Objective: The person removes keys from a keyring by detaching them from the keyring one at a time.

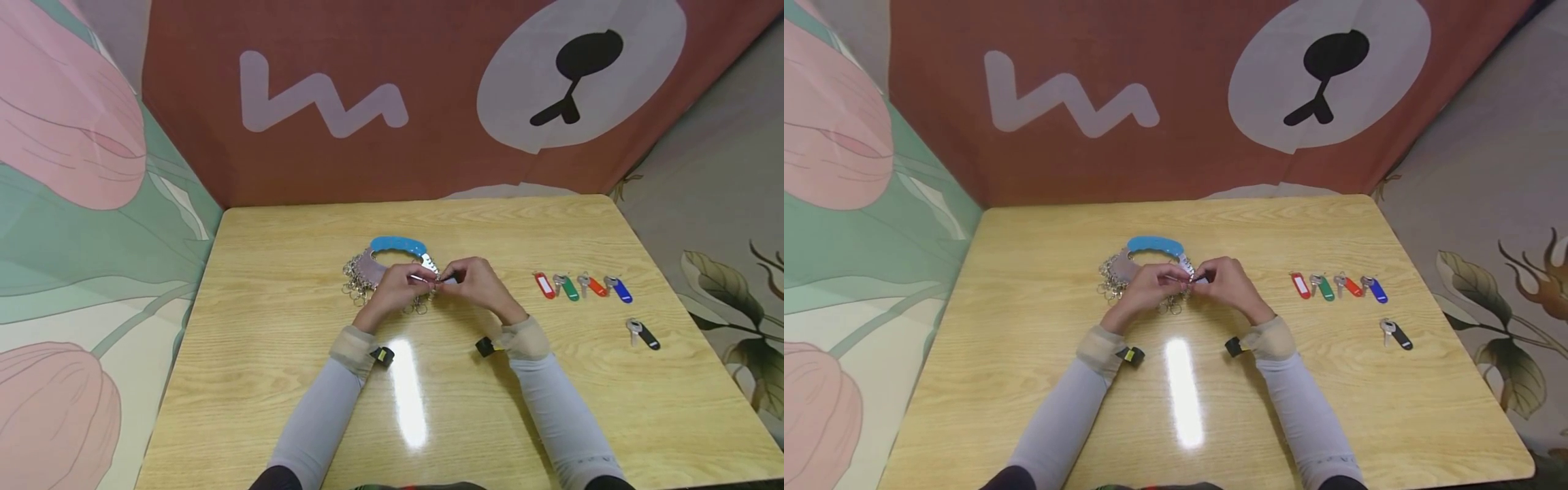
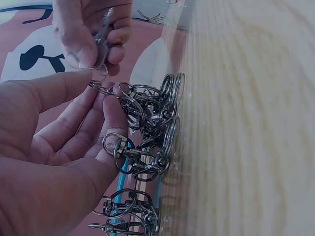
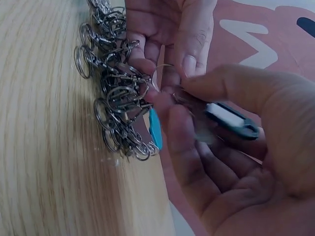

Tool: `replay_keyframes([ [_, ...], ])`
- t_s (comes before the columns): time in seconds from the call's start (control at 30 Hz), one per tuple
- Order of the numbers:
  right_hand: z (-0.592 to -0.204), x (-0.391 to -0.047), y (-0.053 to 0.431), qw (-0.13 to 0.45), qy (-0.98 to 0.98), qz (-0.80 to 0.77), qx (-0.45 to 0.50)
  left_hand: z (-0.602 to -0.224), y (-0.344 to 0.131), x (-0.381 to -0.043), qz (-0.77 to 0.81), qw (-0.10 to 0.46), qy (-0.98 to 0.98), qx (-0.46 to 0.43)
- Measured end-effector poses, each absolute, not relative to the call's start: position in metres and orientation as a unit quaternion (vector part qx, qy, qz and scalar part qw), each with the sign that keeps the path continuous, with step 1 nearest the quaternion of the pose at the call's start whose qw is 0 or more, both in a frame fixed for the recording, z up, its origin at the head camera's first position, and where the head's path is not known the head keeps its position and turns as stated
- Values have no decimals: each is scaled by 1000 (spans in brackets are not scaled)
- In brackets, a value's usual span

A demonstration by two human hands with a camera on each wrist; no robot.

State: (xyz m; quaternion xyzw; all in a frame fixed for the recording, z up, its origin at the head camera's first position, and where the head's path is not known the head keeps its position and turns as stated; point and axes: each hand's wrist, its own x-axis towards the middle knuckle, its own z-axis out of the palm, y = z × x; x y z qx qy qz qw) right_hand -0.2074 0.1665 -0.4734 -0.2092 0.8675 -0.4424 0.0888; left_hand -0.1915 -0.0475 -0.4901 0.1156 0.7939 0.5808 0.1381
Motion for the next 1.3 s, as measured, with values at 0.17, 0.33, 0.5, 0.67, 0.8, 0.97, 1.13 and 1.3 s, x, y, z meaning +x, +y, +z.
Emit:
replay_keyframes([
  [0.17, -473, -206, 165, 109, 870, -424, -225, -490, -48, -191, 574, 128, 800, 117],
  [0.33, -472, -205, 162, 104, 877, -411, -228, -491, -48, -192, 574, 118, 802, 117],
  [0.5, -473, -203, 160, 107, 871, -423, -226, -491, -47, -191, 578, 114, 801, 109],
  [0.67, -475, -202, 157, 103, 872, -421, -225, -491, -47, -191, 577, 113, 802, 102],
  [0.8, -478, -203, 155, 92, 877, -413, -229, -490, -46, -191, 579, 112, 802, 98],
  [0.97, -478, -203, 155, 82, 876, -416, -232, -490, -47, -191, 574, 107, 806, 95],
  [1.13, -479, -204, 155, 72, 876, -422, -222, -490, -48, -192, 576, 103, 804, 103],
  [1.3, -478, -204, 156, 74, 875, -441, -186, -490, -48, -192, 578, 105, 803, 105],
])
